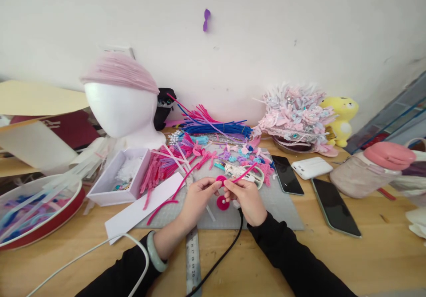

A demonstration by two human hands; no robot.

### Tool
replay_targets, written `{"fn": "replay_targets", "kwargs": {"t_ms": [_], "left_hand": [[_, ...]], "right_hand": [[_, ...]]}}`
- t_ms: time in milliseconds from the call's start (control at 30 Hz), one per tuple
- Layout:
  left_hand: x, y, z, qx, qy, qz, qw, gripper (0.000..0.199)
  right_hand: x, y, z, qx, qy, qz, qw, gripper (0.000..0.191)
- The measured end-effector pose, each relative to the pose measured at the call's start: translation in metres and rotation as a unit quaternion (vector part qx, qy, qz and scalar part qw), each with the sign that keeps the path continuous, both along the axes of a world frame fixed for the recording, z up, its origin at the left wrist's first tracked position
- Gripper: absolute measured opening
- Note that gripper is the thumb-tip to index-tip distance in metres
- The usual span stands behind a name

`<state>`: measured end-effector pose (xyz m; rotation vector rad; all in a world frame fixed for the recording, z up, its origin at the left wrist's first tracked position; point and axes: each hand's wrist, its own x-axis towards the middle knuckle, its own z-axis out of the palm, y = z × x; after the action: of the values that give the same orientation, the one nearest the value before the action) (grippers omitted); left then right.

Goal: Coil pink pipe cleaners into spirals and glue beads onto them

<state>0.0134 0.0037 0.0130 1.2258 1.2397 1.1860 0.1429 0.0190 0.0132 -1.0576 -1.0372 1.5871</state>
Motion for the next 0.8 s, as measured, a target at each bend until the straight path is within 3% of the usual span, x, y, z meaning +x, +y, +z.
{"fn": "replay_targets", "kwargs": {"t_ms": [167, 600, 800], "left_hand": [[-0.0029, 0.002, -0.0006, -0.009, 0.009, -0.015, 1.0, 0.026], [-0.0061, 0.0042, -0.0007, -0.01, 0.016, 0.024, 1.0, 0.03], [-0.0036, 0.0034, -0.0073, -0.013, -0.025, 0.017, 0.999, 0.031]], "right_hand": [[0.002, 0.0011, -0.0001, 0.002, -0.007, 0.02, 1.0, 0.018], [0.0066, 0.0061, -0.0016, 0.034, -0.079, 0.035, 0.996, 0.02], [0.0023, 0.0035, -0.0078, 0.103, -0.128, 0.042, 0.986, 0.013]]}}
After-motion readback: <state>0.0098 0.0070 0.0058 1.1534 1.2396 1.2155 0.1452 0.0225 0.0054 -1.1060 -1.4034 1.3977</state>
